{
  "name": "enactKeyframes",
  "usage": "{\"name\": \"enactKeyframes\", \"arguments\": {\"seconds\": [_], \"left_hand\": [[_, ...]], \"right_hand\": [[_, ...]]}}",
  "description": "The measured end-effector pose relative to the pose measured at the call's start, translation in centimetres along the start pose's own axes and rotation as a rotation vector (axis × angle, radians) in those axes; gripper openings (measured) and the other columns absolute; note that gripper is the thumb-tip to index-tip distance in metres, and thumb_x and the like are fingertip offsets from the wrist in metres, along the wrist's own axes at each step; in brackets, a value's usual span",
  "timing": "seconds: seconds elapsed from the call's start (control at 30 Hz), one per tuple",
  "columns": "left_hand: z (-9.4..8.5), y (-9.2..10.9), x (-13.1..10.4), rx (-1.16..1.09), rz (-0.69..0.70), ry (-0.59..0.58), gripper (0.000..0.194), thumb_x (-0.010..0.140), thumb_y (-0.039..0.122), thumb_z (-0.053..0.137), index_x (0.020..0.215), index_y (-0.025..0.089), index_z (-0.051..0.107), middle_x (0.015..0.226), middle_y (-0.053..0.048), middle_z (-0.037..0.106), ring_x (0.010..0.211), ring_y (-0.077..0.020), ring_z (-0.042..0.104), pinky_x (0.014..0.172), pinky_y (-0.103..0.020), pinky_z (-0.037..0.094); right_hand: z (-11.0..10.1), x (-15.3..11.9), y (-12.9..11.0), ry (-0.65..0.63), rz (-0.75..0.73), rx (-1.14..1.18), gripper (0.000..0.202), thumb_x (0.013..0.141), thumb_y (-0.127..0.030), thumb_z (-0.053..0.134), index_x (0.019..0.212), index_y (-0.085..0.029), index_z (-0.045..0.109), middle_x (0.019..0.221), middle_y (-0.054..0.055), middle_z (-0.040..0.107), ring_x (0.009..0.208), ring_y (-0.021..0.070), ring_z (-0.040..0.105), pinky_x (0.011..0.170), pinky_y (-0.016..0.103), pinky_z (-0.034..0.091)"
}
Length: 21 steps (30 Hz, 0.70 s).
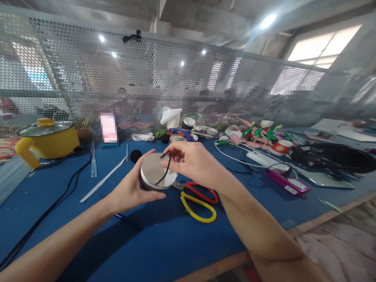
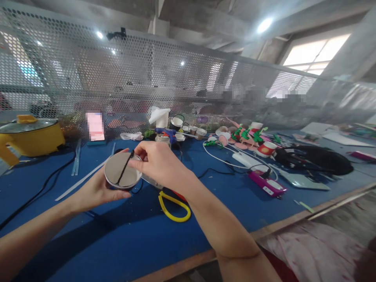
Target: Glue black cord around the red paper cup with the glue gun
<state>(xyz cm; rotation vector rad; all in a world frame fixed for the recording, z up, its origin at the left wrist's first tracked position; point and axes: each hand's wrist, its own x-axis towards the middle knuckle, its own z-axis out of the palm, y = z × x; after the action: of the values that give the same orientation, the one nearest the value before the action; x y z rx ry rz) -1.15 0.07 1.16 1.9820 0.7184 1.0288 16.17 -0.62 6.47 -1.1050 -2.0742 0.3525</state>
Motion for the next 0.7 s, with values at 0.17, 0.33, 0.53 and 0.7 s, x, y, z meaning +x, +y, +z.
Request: {"name": "enactKeyframes", "arguments": {"seconds": [0.17,0.33,0.53,0.7], "left_hand": [[-0.3,-0.5,0.0,0.175,0.095,0.163,0.093,0.057,0.025,0.073,0.133,0.022,0.018,0.116,-0.012,0.051,0.105,-0.0277,0.050,0.090,-0.044,0.039],[-0.6,-0.9,-0.2,0.305,0.174,0.261,0.095,0.056,0.029,0.073,0.133,0.022,0.017,0.114,-0.012,0.049,0.105,-0.0278,0.049,0.089,-0.045,0.039],[-0.8,-1.3,-0.4,0.368,0.270,0.273,0.097,0.058,0.026,0.073,0.134,0.024,0.012,0.114,-0.012,0.048,0.101,-0.0271,0.051,0.085,-0.043,0.042],[-0.4,-0.1,-0.6,0.260,0.310,0.111,0.092,0.061,0.024,0.069,0.134,0.026,0.013,0.117,-0.012,0.048,0.104,-0.0277,0.050,0.084,-0.040,0.044]], "right_hand": [[-1.0,-0.8,-0.3,0.129,-0.061,0.024,0.011,0.075,-0.021,0.055,0.084,-0.015,0.058,0.078,0.002,0.061,0.065,0.0101,0.055,0.062,0.024,0.045],[-1.9,-1.7,-0.5,0.217,-0.063,0.097,0.014,0.083,-0.025,0.045,0.080,-0.015,0.056,0.063,-0.001,0.057,0.049,0.0056,0.052,0.047,0.018,0.042],[-1.9,-1.8,-0.6,0.181,-0.060,0.098,0.030,0.085,-0.034,0.041,0.065,-0.015,0.052,0.052,-0.003,0.053,0.043,0.0045,0.048,0.044,0.018,0.039],[-1.2,-0.9,-0.3,0.193,-0.112,0.081,0.016,0.077,-0.027,0.055,0.087,-0.015,0.057,0.079,0.003,0.061,0.068,0.0101,0.055,0.060,0.022,0.045]]}}
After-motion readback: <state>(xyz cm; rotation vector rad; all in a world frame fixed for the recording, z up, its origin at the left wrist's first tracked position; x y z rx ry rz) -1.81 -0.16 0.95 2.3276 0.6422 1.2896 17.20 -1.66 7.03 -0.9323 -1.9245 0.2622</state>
